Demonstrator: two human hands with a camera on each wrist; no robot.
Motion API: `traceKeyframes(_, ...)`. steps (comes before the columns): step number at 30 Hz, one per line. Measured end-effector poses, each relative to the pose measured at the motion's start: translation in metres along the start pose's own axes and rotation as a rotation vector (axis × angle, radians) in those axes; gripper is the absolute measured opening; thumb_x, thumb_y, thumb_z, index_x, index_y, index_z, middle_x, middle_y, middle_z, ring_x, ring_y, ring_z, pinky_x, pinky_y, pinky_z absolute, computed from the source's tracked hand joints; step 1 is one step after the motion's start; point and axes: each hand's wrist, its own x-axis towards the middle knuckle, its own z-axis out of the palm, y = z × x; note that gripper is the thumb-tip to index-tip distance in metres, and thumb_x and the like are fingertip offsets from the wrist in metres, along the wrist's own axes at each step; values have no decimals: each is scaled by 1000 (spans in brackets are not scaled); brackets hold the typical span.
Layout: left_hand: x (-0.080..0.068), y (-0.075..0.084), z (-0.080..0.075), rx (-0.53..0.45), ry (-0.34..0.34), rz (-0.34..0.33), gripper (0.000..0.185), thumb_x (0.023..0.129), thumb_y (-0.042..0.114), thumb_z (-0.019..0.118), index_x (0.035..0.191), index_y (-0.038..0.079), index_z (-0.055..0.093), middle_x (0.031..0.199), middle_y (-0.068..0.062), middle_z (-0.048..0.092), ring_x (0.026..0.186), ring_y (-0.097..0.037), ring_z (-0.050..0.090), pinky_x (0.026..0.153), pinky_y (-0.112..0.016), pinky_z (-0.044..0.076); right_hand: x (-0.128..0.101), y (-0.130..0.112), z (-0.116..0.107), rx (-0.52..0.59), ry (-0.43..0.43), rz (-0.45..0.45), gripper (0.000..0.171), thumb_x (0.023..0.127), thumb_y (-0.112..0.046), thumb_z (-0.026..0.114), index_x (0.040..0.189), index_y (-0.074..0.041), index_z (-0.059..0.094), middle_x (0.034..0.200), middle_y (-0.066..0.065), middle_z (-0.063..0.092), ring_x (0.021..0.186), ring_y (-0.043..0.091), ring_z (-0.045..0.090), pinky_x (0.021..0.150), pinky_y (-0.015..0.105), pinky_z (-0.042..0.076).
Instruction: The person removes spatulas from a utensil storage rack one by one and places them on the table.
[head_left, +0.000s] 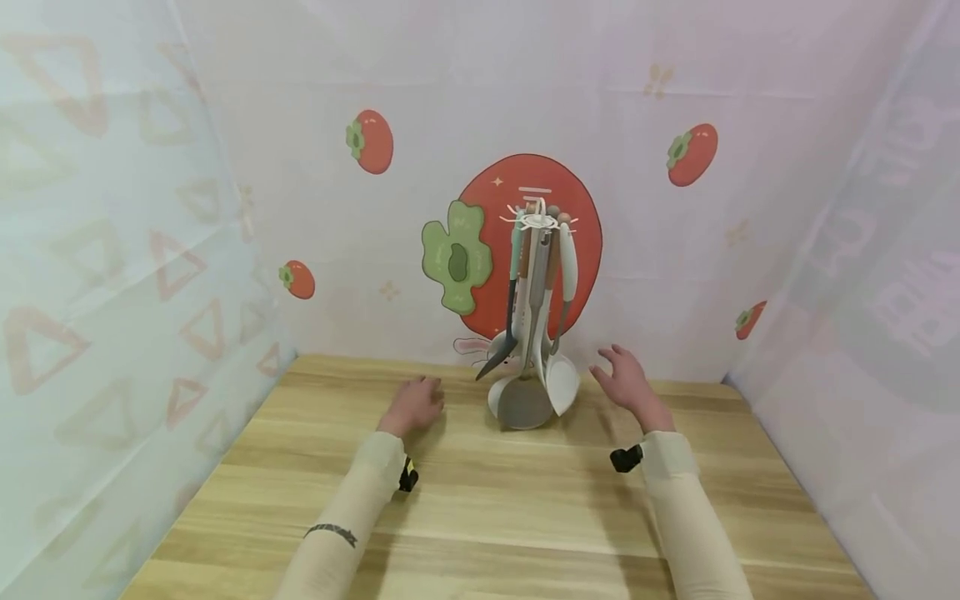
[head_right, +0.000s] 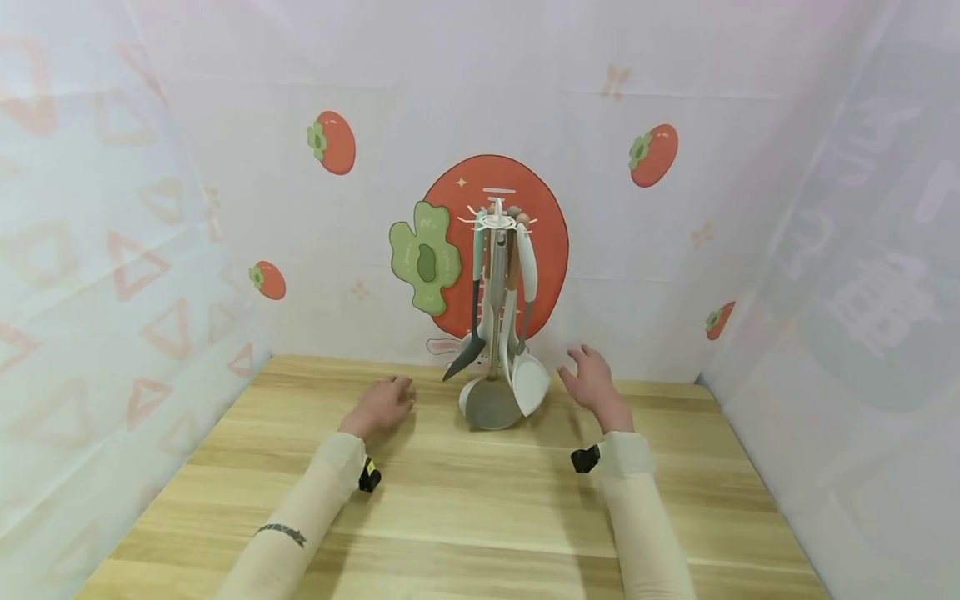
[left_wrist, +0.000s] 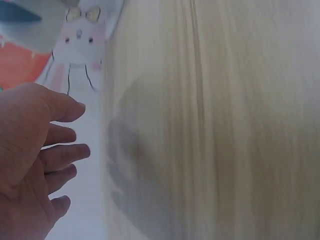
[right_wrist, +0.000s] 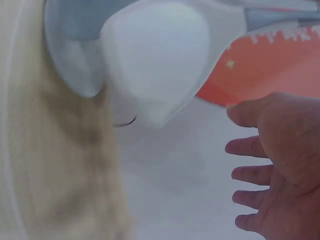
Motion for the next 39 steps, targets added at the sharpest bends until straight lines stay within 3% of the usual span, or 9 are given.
traceKeyframes(6, 11, 19, 13, -13, -15, 96, 47, 98, 18, 63, 140, -2, 57, 138, -21, 61, 132, -43, 53, 110, -54, 42, 4, -33, -22, 106, 164, -46, 45, 100, -12, 58, 137, 14, 52, 146, 39, 42, 137, 55, 37, 112, 64, 31)
traceKeyframes(10, 17, 27, 23, -37, -24, 174, 42, 100, 16, 62, 138, -1, 58, 140, -20, 60, 128, -42, 56, 107, -53, 45, 8, -58, -36, 201, 361, -125, 39, 97, -4, 61, 134, 9, 58, 140, 31, 51, 133, 49, 43, 109, 62, 35)
traceKeyframes(14, 19, 36, 31, -81, -2, 239, 37, 102, 14, 59, 135, -2, 61, 142, -23, 57, 131, -43, 53, 109, -53, 43, 14, -83, -44, 320, 583, -294, 32, 92, 6, 63, 124, 5, 65, 124, 25, 61, 118, 40, 56, 100, 55, 46)
traceKeyframes(17, 22, 43, 36, -108, 5, 282, 36, 101, 9, 58, 135, -5, 60, 144, -27, 55, 136, -45, 49, 113, -53, 38, 19, -100, -49, 379, 676, -426, 28, 92, 8, 63, 119, 4, 68, 113, 21, 65, 105, 34, 62, 94, 37, 54)
traceKeyframes(21, 27, 49, 42, -70, -4, 340, 39, 98, 2, 56, 136, -9, 57, 146, -28, 52, 138, -46, 47, 115, -52, 37, 17, -133, -57, 407, 702, -549, 24, 90, 13, 65, 114, 10, 68, 104, 23, 68, 94, 36, 67, 85, 25, 56)
traceKeyframes(25, 29, 55, 46, -55, -24, 381, 41, 97, -2, 55, 137, -11, 55, 146, -30, 51, 138, -46, 46, 115, -53, 37, 15, -159, -56, 451, 661, -596, 29, 86, 18, 68, 115, 17, 63, 104, 33, 64, 92, 46, 66, 78, 50, 59)
traceKeyframes(28, 29, 58, 48, -60, -54, 373, 42, 98, 0, 55, 139, -10, 54, 149, -28, 49, 140, -44, 44, 115, -52, 36, 23, -160, -44, 483, 635, -566, 43, 83, 14, 74, 123, 16, 58, 109, 36, 60, 95, 50, 64, 74, 60, 57)
traceKeyframes(33, 32, 59, 57, -28, -58, 350, 38, 99, 4, 57, 135, -7, 59, 149, -24, 52, 138, -40, 48, 114, -49, 39, 35, -157, -23, 496, 599, -500, 70, 79, 6, 83, 141, 8, 49, 122, 30, 59, 106, 43, 65, 77, 56, 58)
traceKeyframes(39, 37, 63, 63, -42, -71, 334, 37, 98, 8, 60, 134, -1, 63, 143, -17, 60, 131, -33, 57, 109, -44, 45, 40, -155, -11, 515, 556, -437, 72, 86, -3, 80, 148, -4, 44, 128, 19, 58, 110, 31, 65, 80, 48, 60)
